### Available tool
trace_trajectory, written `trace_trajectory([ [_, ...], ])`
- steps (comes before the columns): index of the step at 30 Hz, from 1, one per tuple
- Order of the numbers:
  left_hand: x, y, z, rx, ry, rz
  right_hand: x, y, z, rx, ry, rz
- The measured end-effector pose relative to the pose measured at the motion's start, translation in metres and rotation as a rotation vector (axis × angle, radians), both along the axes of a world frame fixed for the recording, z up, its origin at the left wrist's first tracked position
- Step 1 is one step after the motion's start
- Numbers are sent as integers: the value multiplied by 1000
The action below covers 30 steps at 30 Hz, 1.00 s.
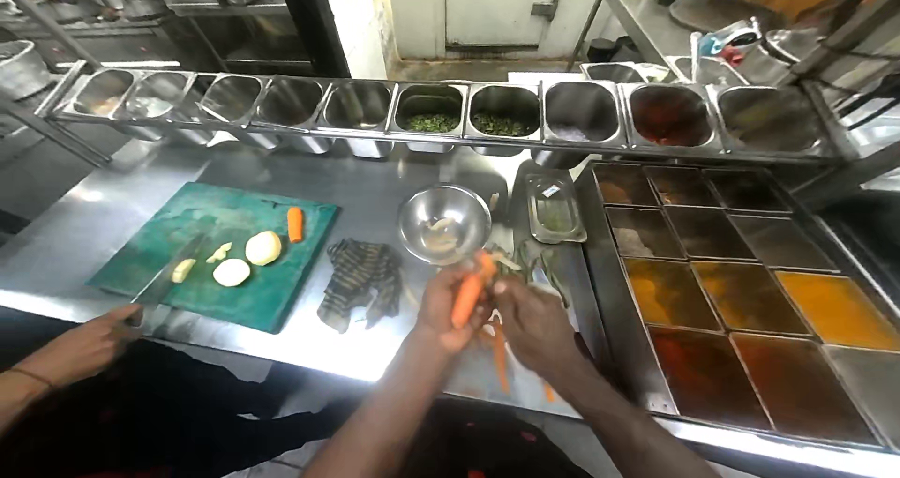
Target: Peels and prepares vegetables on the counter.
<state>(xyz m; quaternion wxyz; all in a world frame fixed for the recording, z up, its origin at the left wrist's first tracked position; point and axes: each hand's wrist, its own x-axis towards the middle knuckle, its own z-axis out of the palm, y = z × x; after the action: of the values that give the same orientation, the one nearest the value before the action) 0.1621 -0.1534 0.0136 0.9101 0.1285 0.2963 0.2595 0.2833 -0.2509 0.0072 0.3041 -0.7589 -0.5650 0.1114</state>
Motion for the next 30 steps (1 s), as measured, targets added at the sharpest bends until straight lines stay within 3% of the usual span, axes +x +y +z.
trace_trajectory([
  [5,6,14,0,-159,83,188,-26,-12,-2,29,-135,171],
  [10,-1,16,5,8,81,119,12,34,26,-170,155,48],
  [13,-8,23,-2,51,-56,-13,23,47,29,-191,133,-18],
  [19,0,27,4,-107,40,118,-17,7,4,-73,-102,198],
  [22,3,31,2,-85,62,140,-2,22,17,-113,-36,196],
  [26,2,37,1,-24,-54,16,30,57,39,-245,122,37],
  [30,6,40,7,-66,40,113,1,31,17,-167,-20,133],
])
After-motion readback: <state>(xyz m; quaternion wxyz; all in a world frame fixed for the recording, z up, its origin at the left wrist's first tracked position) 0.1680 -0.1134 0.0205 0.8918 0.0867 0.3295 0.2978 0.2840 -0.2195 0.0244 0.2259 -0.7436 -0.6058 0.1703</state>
